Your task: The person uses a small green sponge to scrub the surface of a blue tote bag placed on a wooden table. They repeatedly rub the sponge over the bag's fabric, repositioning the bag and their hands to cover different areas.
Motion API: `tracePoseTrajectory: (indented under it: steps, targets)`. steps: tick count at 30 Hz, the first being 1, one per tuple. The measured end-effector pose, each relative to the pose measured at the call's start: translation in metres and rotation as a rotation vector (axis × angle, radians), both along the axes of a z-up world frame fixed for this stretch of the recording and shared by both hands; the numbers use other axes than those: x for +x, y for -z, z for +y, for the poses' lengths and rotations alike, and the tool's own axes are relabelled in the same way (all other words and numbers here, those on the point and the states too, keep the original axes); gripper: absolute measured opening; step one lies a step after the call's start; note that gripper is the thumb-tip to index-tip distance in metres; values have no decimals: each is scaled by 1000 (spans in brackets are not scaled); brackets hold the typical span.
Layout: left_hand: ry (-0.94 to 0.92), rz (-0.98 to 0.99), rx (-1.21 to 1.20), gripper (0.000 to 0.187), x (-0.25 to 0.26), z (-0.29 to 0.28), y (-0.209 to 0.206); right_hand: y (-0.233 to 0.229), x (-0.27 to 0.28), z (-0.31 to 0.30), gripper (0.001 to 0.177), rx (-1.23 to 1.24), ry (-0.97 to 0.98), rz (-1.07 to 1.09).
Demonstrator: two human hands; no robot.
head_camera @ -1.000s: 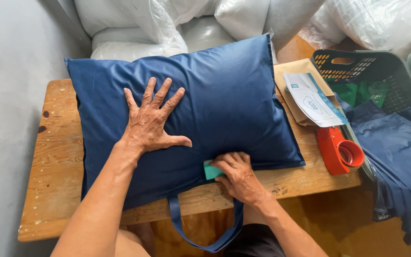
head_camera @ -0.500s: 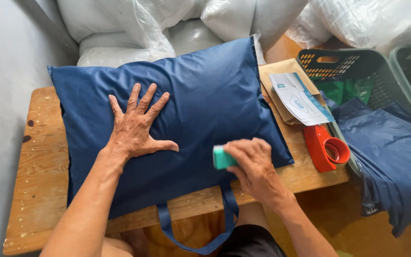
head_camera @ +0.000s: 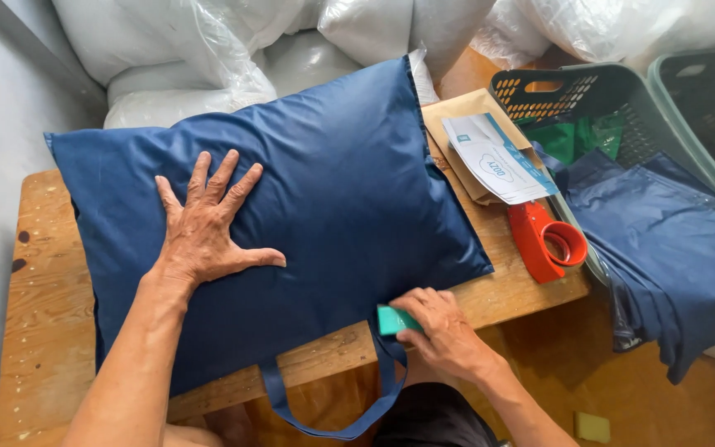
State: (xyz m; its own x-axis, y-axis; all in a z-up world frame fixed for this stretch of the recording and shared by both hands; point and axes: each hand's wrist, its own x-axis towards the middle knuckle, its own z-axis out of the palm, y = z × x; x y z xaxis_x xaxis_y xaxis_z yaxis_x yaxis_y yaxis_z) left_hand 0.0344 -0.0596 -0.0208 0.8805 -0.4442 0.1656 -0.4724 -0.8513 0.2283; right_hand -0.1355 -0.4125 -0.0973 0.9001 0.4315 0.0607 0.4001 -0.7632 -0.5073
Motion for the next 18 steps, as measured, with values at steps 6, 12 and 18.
tracePoseTrajectory:
  steps: [6,12,18]
  targets:
    - [-5,2,5,131,-2,-3,0,-29,-8,14,41,352,399,-37]
    - [3,-21,-16,132,-2,-1,5,23,87,15,78,200,688,-666]
    - [20,-4,-40,131,3,-1,5,73,91,-12,66,-172,846,-518]
